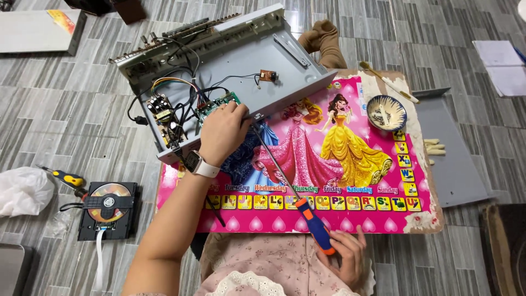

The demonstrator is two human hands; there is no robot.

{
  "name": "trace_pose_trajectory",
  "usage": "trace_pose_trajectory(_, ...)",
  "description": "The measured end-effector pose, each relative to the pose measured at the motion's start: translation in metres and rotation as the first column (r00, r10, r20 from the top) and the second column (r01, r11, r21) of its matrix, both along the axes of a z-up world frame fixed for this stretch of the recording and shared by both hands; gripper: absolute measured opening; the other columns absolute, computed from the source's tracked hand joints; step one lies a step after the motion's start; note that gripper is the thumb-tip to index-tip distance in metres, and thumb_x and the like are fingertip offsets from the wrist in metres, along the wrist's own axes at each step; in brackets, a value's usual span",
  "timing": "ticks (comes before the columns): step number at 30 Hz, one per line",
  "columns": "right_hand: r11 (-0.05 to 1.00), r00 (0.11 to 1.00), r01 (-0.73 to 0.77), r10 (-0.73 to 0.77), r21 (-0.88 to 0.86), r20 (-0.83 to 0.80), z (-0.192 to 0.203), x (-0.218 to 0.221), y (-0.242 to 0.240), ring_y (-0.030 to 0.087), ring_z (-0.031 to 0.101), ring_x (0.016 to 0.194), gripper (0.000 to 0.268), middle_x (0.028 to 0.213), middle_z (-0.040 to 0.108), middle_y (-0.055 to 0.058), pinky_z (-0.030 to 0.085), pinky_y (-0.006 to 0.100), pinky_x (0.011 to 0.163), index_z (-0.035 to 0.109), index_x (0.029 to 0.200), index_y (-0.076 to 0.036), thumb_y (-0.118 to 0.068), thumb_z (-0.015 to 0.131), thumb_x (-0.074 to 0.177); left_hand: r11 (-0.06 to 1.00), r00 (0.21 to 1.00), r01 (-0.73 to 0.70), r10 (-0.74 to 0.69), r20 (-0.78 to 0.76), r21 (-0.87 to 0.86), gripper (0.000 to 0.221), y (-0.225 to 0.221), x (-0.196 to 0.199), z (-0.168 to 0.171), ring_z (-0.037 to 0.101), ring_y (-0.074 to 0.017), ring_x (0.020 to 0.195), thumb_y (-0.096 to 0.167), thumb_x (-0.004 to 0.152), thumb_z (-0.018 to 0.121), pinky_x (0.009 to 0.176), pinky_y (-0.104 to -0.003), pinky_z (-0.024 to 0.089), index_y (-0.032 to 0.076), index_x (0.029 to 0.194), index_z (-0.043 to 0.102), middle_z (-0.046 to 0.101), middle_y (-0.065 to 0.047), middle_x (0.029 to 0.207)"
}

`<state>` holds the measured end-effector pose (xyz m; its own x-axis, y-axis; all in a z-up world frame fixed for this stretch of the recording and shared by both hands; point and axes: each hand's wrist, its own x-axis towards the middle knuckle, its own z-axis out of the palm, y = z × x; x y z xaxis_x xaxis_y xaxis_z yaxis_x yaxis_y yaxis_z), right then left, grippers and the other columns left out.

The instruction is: Repairing the internal components of an electronic device using a screwdriver

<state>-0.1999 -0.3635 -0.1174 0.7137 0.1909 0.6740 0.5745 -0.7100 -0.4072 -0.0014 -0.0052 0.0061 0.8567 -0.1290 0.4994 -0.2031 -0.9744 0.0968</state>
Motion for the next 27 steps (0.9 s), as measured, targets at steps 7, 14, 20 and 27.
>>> trace_pose_trajectory(7,0.999,1.000,-0.025,0.025,-0.022,0.006,0.002,0.011,-0.007,0.020,0.066,0.107,0.061,0.119,0.065,0.008,0.036,0.062,0.125,0.051,0.113,-0.011,-0.028,0.091,0.070,0.999,1.000,0.000,0.000,0.025,0.034,0.022,-0.001,-0.002,0.002,0.063,-0.0283,0.079,0.026,0.088,0.073,0.064,-0.039,0.052,0.010,0.099,0.062,0.063,-0.007,0.092)
trace_pose_trajectory(14,0.997,0.987,0.030,-0.041,-0.074,-0.156,0.013,0.006,-0.012,0.026,0.057,0.122,0.064,0.126,0.061,0.010,0.021,0.060,0.129,0.066,0.116,-0.009,-0.060,0.072,0.077,0.999,1.000,0.008,-0.008,-0.002,0.038,0.022,0.000,-0.002,0.004,0.063,-0.0283,0.079,0.025,0.089,0.072,0.064,-0.039,0.052,0.009,0.101,0.063,0.064,-0.008,0.094)
trace_pose_trajectory(20,0.999,0.991,0.053,-0.052,0.001,-0.126,-0.002,0.000,-0.010,0.027,0.058,0.123,0.052,0.126,0.059,0.010,0.022,0.062,0.132,0.067,0.114,-0.008,-0.040,0.080,0.075,1.000,0.998,0.012,-0.013,0.062,0.023,0.018,0.000,-0.002,0.003,0.063,-0.0265,0.077,0.024,0.091,0.072,0.065,-0.038,0.051,0.010,0.097,0.063,0.063,-0.006,0.091)
trace_pose_trajectory(27,0.999,0.998,0.049,-0.050,-0.022,-0.049,-0.011,-0.008,-0.011,0.024,0.062,0.112,0.057,0.119,0.062,0.010,0.031,0.062,0.128,0.066,0.115,-0.005,-0.026,0.089,0.068,1.000,0.999,0.003,-0.004,0.052,0.012,0.018,-0.002,-0.004,0.003,0.063,-0.0283,0.078,0.024,0.091,0.071,0.064,-0.039,0.052,0.011,0.099,0.061,0.062,-0.006,0.092)
